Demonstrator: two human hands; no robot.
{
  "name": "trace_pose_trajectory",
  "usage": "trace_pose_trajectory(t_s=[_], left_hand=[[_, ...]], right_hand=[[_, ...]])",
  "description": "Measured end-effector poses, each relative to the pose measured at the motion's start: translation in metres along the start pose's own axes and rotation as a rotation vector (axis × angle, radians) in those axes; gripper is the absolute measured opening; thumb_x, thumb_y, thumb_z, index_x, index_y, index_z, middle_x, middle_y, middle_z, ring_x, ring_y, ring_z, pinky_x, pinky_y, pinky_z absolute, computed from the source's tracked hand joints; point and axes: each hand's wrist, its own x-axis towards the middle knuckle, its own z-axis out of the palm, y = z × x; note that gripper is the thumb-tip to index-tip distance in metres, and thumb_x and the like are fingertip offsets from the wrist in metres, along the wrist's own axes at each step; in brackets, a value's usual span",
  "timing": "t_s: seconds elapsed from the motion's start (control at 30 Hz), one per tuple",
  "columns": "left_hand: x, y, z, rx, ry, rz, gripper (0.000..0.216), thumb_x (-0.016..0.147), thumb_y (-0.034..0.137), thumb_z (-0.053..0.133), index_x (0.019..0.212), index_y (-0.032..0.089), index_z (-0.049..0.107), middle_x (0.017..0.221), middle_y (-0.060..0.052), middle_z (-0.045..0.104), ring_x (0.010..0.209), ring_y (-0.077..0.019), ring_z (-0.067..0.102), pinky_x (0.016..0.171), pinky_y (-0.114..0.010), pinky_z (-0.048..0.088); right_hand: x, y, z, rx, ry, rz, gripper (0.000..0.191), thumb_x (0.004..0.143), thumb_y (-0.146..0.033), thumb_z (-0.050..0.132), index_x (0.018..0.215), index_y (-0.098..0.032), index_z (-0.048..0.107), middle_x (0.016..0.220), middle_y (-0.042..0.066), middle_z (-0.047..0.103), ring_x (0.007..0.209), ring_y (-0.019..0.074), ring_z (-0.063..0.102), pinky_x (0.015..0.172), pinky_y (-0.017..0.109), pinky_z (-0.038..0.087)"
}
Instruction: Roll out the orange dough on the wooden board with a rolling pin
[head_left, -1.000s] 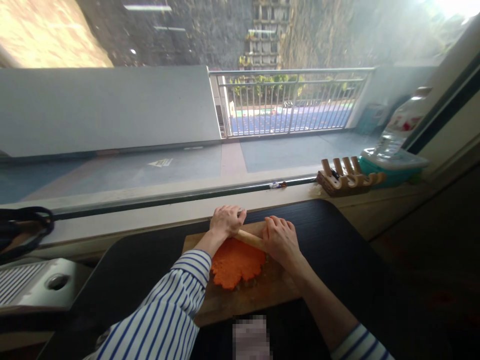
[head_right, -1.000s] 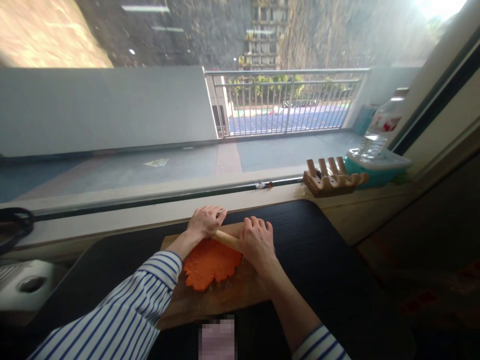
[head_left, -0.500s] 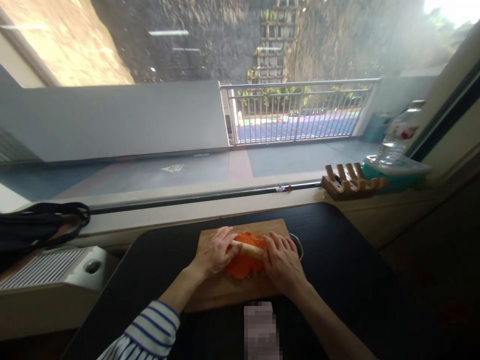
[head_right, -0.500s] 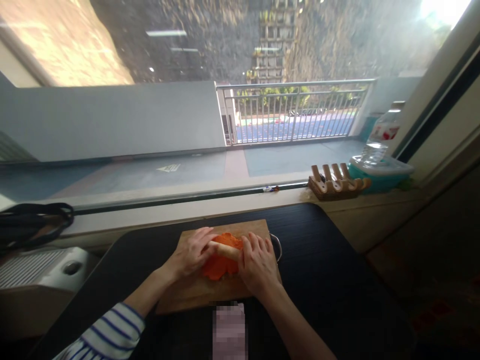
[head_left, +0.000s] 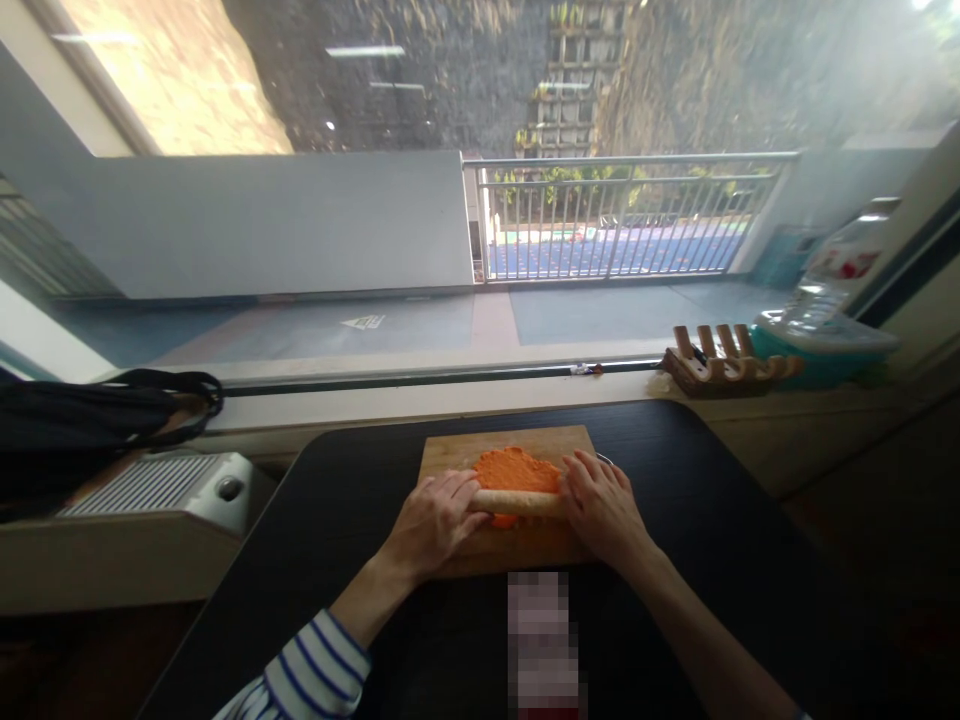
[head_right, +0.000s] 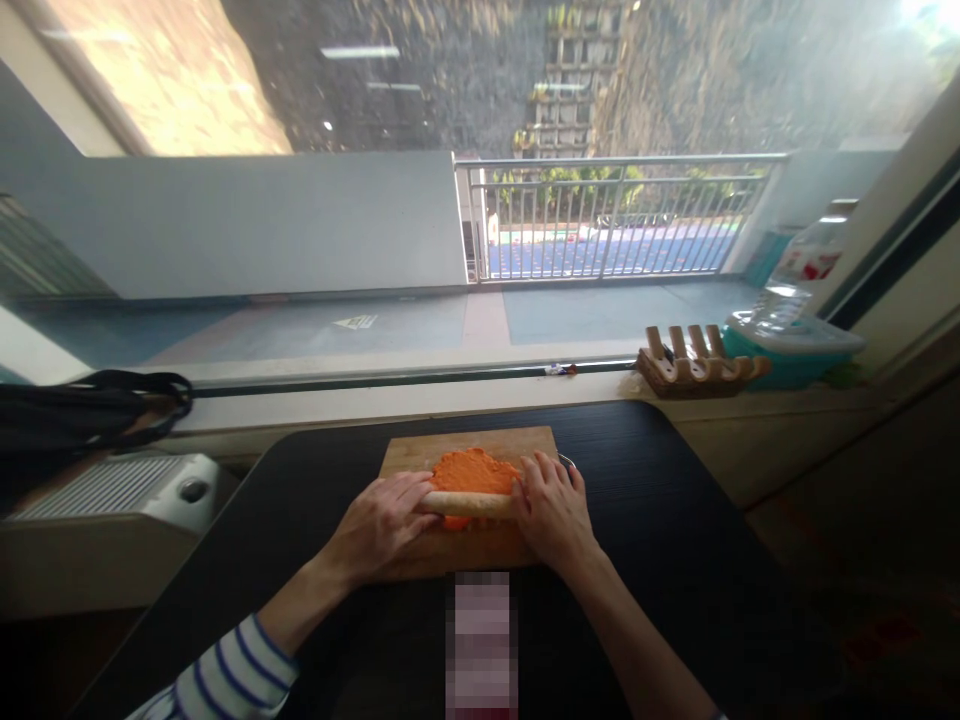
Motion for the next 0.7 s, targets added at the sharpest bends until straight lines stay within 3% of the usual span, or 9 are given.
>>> trace_pose_trajectory(t_s=[0.37,0.7], left_hand=[[-0.022,0.000,0.011,0.005,0.126,-0.208,0.030,0.090,0.043,0.052,0.103,0.017,0.058,0.104,-0.009,0.068,0.098,-0.0223,0.064,0.086,-0.035,0.053],[-0.040,0.016,0.024,0.101,0.165,-0.257,0.043,0.093,0.050,0.040,0.100,0.013,0.061,0.111,-0.017,0.067,0.105,-0.0284,0.062,0.091,-0.042,0.051]], right_hand=[[0.052,-0.018,-0.015,-0.057,-0.036,-0.128,0.035,0.096,-0.034,0.035,0.121,-0.021,0.056,0.130,0.009,0.056,0.117,0.0249,0.050,0.100,0.046,0.029],[0.081,-0.049,0.002,-0.074,-0.115,-0.246,0.035,0.096,-0.035,0.035,0.117,-0.020,0.058,0.123,0.012,0.059,0.113,0.0256,0.052,0.100,0.048,0.028]])
